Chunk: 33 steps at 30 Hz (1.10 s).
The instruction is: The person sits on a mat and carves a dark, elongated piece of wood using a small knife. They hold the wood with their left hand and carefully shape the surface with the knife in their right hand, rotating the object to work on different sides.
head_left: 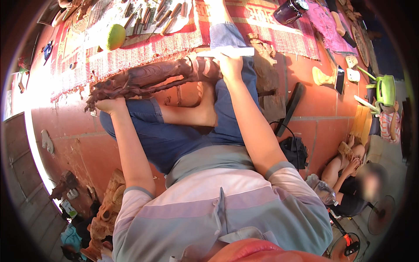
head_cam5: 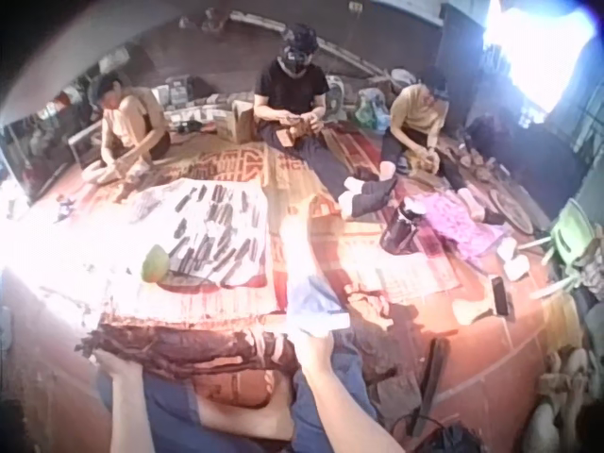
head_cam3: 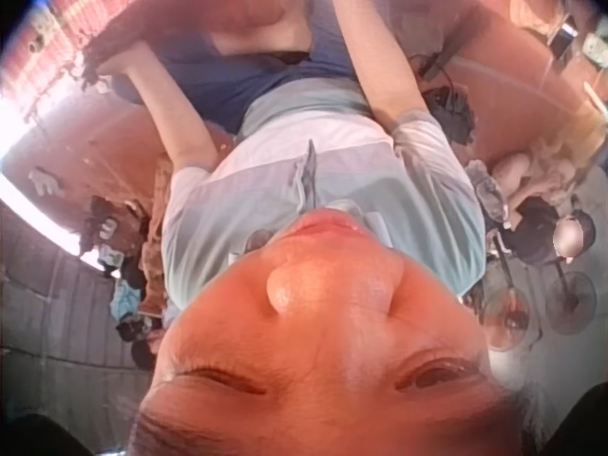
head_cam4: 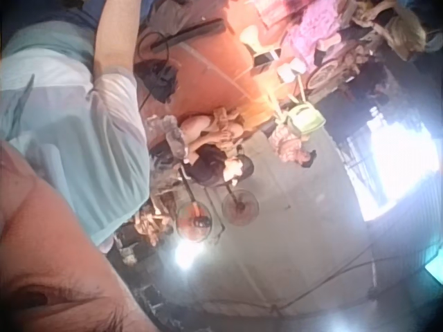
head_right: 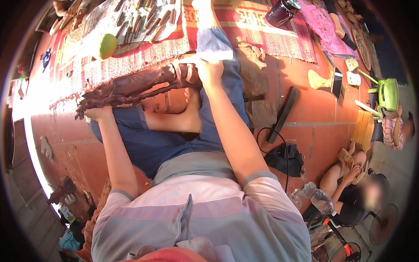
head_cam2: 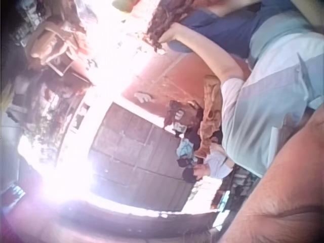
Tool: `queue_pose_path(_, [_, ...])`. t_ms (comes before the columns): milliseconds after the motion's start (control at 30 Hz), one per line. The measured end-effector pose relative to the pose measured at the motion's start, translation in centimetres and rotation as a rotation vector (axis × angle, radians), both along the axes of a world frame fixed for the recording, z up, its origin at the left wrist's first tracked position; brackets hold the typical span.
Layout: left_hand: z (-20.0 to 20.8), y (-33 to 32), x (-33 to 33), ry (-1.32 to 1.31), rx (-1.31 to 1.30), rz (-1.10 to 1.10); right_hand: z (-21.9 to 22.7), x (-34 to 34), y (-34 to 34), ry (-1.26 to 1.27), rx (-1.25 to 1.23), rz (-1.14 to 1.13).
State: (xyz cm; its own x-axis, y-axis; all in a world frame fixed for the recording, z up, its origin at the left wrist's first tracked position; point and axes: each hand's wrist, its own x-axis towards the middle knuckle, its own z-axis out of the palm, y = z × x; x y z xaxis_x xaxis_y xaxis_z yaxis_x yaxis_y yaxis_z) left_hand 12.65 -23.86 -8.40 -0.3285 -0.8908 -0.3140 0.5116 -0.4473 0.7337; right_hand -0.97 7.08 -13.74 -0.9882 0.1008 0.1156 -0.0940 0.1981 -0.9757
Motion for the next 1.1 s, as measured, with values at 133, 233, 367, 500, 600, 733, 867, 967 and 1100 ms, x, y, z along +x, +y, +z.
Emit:
queue_pose_path(133, [-0.9,-0.4,-0.2,0.005,-0.028,0.059,-2.5,-1.2,2.8,0.001,-0.188,0.1])
queue_pose_path(233, [-0.6,-0.4,0.0,-0.01,-0.018,0.038,-0.5,-0.4,1.0,-0.108,-0.194,0.064])
queue_pose_path(367, [-0.5,0.2,0.7,-0.031,-0.015,0.024,-0.6,0.2,1.3,0.097,0.284,0.121])
queue_pose_path(500, [-0.8,-0.1,0.4,0.029,-0.038,0.006,-1.5,-0.6,1.9,-0.003,0.112,0.105])
queue_pose_path(600, [-1.4,-0.6,0.6,0.022,-0.066,-0.018,-2.3,-1.6,3.4,-0.176,-0.313,0.1])
queue_pose_path(733, [-1.0,-0.1,0.7,0.054,-0.038,-0.009,-0.8,-0.5,1.9,-0.046,-0.337,0.121])
queue_pose_path(867, [-0.9,0.0,0.6,0.037,-0.064,-0.025,-1.1,-0.2,1.0,-0.066,0.014,0.035])
queue_pose_path(967, [-0.5,0.1,0.7,0.052,-0.051,0.018,1.4,0.0,2.2,-0.177,-0.277,0.097])
queue_pose_path(1100, [-0.9,0.1,1.0,0.054,-0.049,-0.017,1.4,0.0,1.4,-0.184,-0.175,0.057])
